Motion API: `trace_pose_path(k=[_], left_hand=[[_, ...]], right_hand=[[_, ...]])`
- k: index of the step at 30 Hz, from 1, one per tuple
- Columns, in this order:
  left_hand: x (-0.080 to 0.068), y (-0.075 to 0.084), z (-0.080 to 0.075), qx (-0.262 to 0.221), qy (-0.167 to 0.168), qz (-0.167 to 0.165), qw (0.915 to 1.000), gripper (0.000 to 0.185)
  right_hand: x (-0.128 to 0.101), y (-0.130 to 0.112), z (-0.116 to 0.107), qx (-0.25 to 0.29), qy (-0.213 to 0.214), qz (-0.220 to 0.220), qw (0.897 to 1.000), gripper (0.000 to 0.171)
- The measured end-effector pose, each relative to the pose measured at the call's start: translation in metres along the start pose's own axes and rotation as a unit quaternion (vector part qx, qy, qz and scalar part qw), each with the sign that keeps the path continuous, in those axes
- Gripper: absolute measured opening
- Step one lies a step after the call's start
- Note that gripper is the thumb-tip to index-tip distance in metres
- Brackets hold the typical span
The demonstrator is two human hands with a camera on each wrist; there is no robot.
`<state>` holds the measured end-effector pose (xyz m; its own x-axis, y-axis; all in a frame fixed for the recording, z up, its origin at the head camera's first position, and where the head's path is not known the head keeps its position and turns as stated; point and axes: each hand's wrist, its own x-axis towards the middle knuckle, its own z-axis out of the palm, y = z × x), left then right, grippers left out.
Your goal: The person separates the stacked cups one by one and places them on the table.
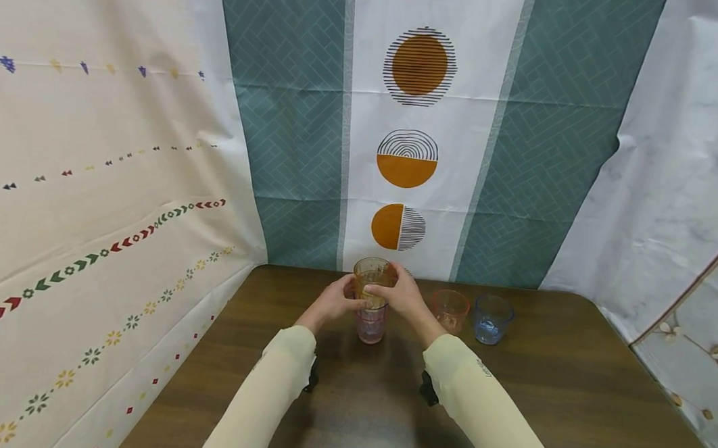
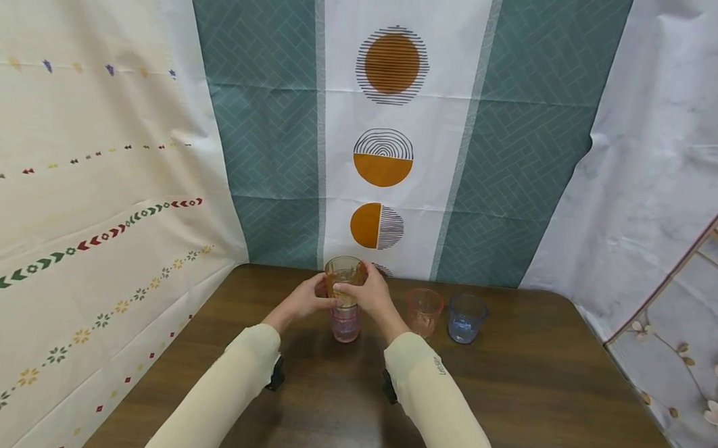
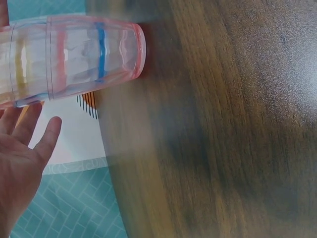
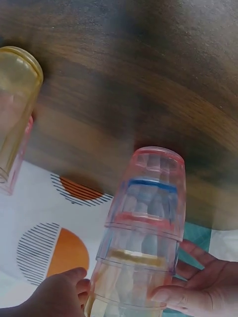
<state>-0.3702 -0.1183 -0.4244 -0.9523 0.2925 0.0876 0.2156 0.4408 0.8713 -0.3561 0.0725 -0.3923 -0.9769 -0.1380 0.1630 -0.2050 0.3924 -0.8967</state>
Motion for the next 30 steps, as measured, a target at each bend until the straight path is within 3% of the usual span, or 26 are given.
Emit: trace_pose_path(k=[17,25,30], left_hand=[[0.0000,-0.0007,-0.0001,0.009,0.004,0.001,1.0000,0.076],[-0.0011,-0.0024,-0.0011,0.012,-0.002,-0.017,0.9998,0.083],[-0.0005,-0.0027,-0.0004,0.011,-0.001,-0.008,0.9999,0.081]], right_hand=[[-0.0018,-0.0023,-0.0027,-0.012,-0.003,0.003,1.000,0.080],[-0.0028,-0.0042,-0.0044,0.013,0.011,-0.001,1.000,0.074],[-0.0022,-0.0017,-0.0034,0.019,0.014,0.005,1.000,0.076]])
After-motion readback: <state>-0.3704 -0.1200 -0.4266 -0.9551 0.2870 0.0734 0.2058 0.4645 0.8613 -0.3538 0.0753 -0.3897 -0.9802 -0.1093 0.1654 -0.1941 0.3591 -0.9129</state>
